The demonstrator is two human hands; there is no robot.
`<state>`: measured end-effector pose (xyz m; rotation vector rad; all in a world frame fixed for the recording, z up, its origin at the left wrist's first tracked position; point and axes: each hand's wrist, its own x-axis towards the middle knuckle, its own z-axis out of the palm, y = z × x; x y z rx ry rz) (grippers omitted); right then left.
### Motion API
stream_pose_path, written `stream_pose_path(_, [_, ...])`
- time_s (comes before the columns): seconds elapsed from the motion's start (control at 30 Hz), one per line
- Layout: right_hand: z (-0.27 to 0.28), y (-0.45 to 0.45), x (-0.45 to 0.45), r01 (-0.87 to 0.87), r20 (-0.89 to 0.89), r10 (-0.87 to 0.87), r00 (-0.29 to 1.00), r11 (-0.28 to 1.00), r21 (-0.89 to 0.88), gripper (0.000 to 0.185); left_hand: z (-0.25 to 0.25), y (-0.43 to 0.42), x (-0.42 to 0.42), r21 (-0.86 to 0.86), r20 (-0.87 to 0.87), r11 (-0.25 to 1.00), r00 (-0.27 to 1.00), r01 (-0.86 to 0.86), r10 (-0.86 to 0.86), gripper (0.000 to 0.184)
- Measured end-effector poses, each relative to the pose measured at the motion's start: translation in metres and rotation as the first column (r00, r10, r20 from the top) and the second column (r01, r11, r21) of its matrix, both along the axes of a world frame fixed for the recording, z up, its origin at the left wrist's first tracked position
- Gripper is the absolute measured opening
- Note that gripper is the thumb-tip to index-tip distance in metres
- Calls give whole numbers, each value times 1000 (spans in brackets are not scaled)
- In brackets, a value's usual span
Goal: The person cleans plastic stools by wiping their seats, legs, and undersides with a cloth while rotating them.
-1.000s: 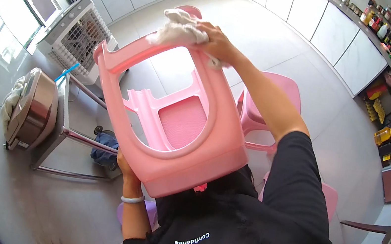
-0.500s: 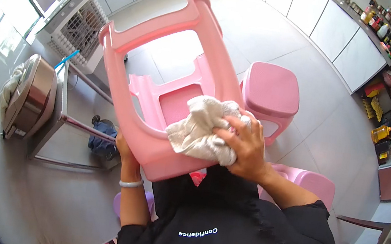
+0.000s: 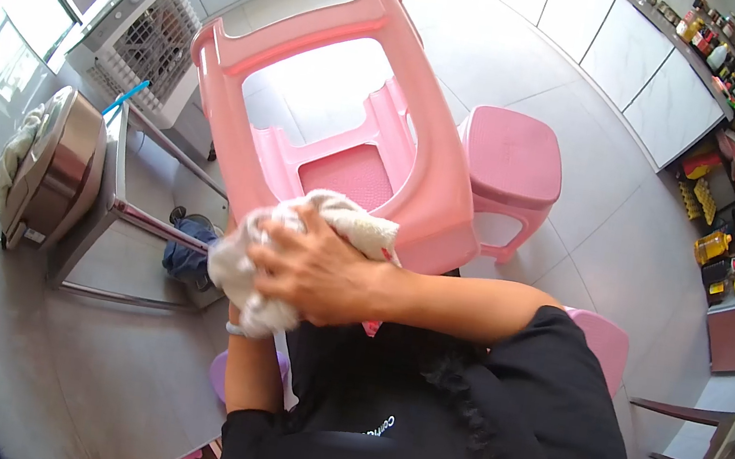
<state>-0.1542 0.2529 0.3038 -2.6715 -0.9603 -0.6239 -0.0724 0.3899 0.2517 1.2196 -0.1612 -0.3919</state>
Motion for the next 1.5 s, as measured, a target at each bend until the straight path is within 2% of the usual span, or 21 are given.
stream_pose_path(0.1, [9, -23, -29, -183, -137, 178, 974, 983, -27, 50, -1, -3, 12, -27, 14, 997, 998, -67, 67, 46])
stream_pose_path(0.2, [16, -61, -43, -129, -125, 133, 983, 991, 36, 46, -18, -3, 26, -25, 42, 990, 989, -142, 143, 46])
stream_pose_path(0.27, [17, -89, -44, -8, -112, 12, 994, 1000, 30, 45, -20, -6, 27, -48, 42, 984, 984, -170, 172, 46])
stream_pose_path(0.4, [16, -148, -7, 248, 59, -255, 965, 963, 107, 41, -13, -8, 21, -87, 34, 985, 988, -149, 152, 48])
stream_pose_path(0.5, [20, -186, 40, 384, 106, -422, 901, 885, 263, 36, -16, -9, 23, -110, -9, 985, 991, -133, 133, 50])
stream_pose_path(0.53, [21, -201, 61, 398, 172, -470, 866, 854, 335, 36, -17, -10, 24, -125, -33, 983, 990, -137, 134, 50])
stream_pose_path(0.6, [36, -215, 96, 531, 153, -629, 762, 743, 408, 41, -16, -10, 24, -115, -13, 984, 991, -132, 132, 51])
stream_pose_path(0.77, [35, -213, 160, 700, 77, -721, 688, 688, 189, 42, -19, -13, 26, -108, 13, 978, 983, -179, 181, 54])
stream_pose_path(0.83, [39, -200, 170, 677, 137, -691, 710, 723, 137, 43, -27, -17, 26, -158, 1, 964, 976, -215, 218, 54])
stream_pose_path(0.97, [42, -175, 171, 658, 281, -632, 722, 753, 1, 43, -27, -21, 24, -119, 5, 970, 977, -211, 213, 55])
stream_pose_path(1.1, [41, -144, 177, 642, 346, -604, 718, 767, 5, 45, -24, -26, 24, -91, 6, 977, 981, -193, 194, 55])
stream_pose_path(1.2, [35, -115, 191, 522, 291, -524, 801, 848, 89, 46, -24, -29, 23, -131, -37, 968, 977, -215, 212, 55])
stream_pose_path(1.27, [45, -89, 189, 390, 192, -406, 894, 914, 115, 43, -22, -29, 23, -135, -41, 965, 975, -224, 220, 55])
stream_pose_path(1.33, [51, -62, 198, 309, 184, -323, 928, 946, 104, 41, -21, -29, 22, -108, -15, 970, 976, -219, 219, 55])
stream_pose_path(1.43, [69, -46, 218, 74, 153, -103, 983, 980, 183, 41, -20, -25, 20, -112, -28, 968, 974, -226, 224, 55])
stream_pose_path(1.5, [79, -31, 220, 20, 235, -81, 969, 968, 252, 42, -21, -26, 20, -97, -18, 965, 970, -243, 242, 55])
